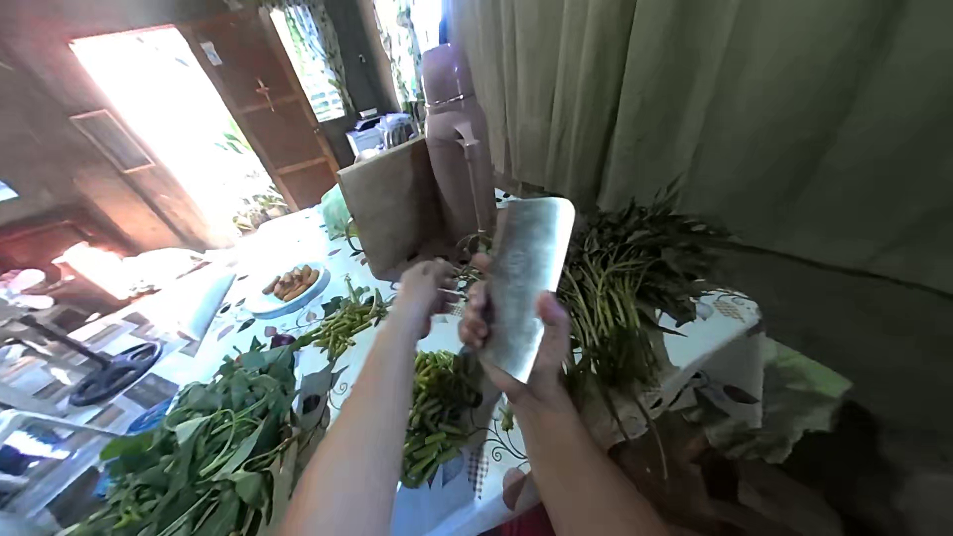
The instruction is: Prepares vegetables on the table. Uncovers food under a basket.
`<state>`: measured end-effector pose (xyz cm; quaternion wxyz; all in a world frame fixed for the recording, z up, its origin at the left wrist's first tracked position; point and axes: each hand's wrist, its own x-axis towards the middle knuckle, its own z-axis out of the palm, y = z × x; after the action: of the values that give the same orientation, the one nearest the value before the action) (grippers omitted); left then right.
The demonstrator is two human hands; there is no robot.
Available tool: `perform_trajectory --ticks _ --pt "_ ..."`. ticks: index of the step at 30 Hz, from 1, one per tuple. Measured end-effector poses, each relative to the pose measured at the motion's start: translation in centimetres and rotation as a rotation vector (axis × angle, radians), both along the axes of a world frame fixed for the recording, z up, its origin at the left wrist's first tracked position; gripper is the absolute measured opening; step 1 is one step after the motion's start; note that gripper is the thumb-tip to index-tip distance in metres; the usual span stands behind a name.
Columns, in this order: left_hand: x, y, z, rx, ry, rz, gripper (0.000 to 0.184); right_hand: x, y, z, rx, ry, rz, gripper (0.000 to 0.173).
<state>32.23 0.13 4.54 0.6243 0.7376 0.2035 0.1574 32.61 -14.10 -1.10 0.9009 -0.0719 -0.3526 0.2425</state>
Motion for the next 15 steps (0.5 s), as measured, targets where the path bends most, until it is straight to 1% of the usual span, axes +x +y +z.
perform_trajectory --ticks 1,3,4,6,7,9,10,12,14,15 --pt "0.8 -1.3 -0.7 0.084 0.038 -0.077 0.034 0.4 -0.6 0.2 0.098 0.049 -0.077 0.077" --pt "2.4 -3.6 -1.5 0.264 0.094 -0.27 0.031 1.1 -1.6 0.2 0.283 0.136 -0.156 0.075" --pt "3.4 -4.6 -1.9 0.37 0.135 -0.321 0.029 1.4 -1.8 0.1 0.349 0.178 -0.171 0.071" --pt "5.1 -6.0 -2.9 0.585 0.243 -0.344 0.018 1.6 -2.0 -0.1 0.396 0.281 -0.168 0.066" --pt "5.8 -6.3 -3.7 0.68 0.302 -0.358 0.018 1.5 -2.0 -0.1 0.392 0.324 -0.158 0.065" --pt "6.8 -6.3 -4.6 0.811 0.403 -0.42 0.023 1.5 -2.0 -0.1 0.38 0.354 -0.139 0.065" --pt "6.7 -6.5 -4.6 0.802 0.426 -0.422 0.023 1.5 -2.0 -0.1 0.371 0.351 -0.137 0.066" --pt "6.1 -6.8 -3.6 0.674 0.405 -0.349 0.02 1.4 -2.0 -0.1 0.357 0.34 -0.141 0.068" --pt "6.0 -6.5 -2.3 0.547 0.373 -0.251 0.03 1.4 -2.0 0.0 0.352 0.332 -0.149 0.067" --pt "6.1 -6.0 -1.3 0.544 0.346 -0.224 0.035 1.4 -1.9 0.0 0.348 0.331 -0.17 0.066"
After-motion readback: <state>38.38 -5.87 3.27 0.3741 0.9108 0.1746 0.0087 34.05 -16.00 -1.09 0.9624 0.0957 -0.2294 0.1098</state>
